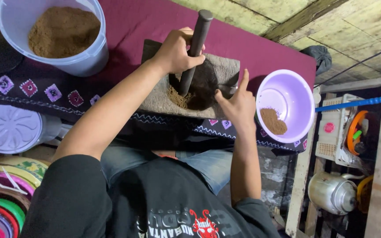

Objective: Pounding and grinding brown powder in a stone mortar using a pestle.

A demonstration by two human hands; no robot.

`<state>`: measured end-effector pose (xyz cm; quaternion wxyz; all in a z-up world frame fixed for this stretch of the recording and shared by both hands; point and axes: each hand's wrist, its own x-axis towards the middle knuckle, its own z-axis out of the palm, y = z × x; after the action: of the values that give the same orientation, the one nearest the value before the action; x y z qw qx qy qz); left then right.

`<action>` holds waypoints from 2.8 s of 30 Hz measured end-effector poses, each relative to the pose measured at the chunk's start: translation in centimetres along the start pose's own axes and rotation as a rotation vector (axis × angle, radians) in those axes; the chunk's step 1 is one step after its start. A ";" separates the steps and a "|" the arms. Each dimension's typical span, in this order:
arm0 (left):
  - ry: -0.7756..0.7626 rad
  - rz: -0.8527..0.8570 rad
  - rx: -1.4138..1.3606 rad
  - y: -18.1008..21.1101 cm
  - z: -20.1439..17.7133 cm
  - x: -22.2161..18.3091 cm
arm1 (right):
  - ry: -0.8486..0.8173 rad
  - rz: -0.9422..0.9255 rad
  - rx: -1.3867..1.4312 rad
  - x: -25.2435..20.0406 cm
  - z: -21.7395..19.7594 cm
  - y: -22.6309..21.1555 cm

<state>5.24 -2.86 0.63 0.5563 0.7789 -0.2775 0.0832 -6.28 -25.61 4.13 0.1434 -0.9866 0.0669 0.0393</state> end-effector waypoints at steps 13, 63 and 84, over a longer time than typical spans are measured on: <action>-0.091 -0.050 -0.005 -0.4 0.0 -0.3 | -0.030 -0.022 0.012 0.3 -0.3 -0.6; 0.311 0.117 -0.625 12.7 4.0 0.4 | -0.015 0.021 0.188 -0.2 1.1 1.5; 0.268 0.139 -0.585 10.4 5.8 -2.6 | 0.109 -0.060 0.249 -1.2 1.2 1.1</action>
<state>-3.42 -9.66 5.92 0.7811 0.5473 -0.2662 0.1394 -7.69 -26.20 2.78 0.2619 -0.9634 0.0493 -0.0273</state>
